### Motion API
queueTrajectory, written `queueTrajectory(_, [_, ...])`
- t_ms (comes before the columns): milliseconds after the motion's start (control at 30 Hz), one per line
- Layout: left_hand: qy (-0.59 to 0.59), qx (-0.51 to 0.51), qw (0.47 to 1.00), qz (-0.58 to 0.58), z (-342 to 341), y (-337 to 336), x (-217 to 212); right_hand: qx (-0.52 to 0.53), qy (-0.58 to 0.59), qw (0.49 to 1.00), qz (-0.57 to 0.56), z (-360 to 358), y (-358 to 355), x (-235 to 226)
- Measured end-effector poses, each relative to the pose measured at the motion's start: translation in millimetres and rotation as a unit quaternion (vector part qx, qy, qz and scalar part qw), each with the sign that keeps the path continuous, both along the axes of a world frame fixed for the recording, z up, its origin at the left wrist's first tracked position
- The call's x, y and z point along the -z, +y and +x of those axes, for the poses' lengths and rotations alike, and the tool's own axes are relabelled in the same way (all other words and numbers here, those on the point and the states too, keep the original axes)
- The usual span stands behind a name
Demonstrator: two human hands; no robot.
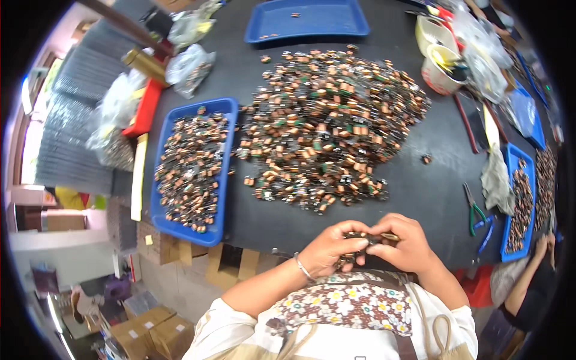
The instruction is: The person manually wraps adhesive tape around electronic inductors from a pile on the table and places the wrapped components into a blue tray.
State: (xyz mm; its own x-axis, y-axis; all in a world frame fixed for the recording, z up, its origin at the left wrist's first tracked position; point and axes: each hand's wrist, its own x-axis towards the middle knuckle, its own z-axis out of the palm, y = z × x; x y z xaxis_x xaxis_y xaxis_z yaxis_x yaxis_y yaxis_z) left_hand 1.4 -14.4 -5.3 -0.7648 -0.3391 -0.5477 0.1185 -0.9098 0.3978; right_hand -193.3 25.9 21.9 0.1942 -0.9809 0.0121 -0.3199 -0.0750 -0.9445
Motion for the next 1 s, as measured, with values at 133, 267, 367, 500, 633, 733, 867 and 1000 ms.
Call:
queueTrajectory(133, [0.035, -0.034, 0.999, -0.007, 14.7, -8.5, -4.3, -0.019, -0.035, 0.999, 0.037, -3.2, -11.1, -3.9])
queueTrajectory(267, [0.025, -0.174, 0.976, -0.127, 70.0, -35.8, -19.0, 0.114, 0.052, 0.992, 0.004, -12.9, -20.1, 1.0])
queueTrajectory(367, [-0.13, -0.42, 0.867, -0.233, 133.3, -56.3, -34.9, 0.158, 0.056, 0.985, 0.028, -21.1, -21.3, 4.2])
queueTrajectory(500, [-0.292, -0.554, 0.643, -0.441, 210.2, -83.3, -43.2, 0.155, 0.059, 0.986, 0.026, -28.0, -18.0, 8.3])
queueTrajectory(633, [-0.486, -0.398, 0.489, -0.604, 253.1, -110.1, -35.4, 0.155, 0.03, 0.985, 0.068, -30.9, -19.2, 15.2])
queueTrajectory(733, [-0.563, -0.319, 0.513, -0.563, 265.2, -144.3, -20.2, 0.169, 0.129, 0.976, -0.042, -30.5, -25.1, 18.9])
queueTrajectory(867, [-0.648, -0.181, 0.438, -0.596, 264.5, -166.4, -10.7, 0.161, 0.202, 0.965, 0.035, -20.7, -27.9, 17.8])
queueTrajectory(1000, [-0.627, -0.134, 0.383, -0.665, 246.3, -171.7, -14.2, 0.182, 0.238, 0.953, -0.036, -8.6, -33.0, 24.5])
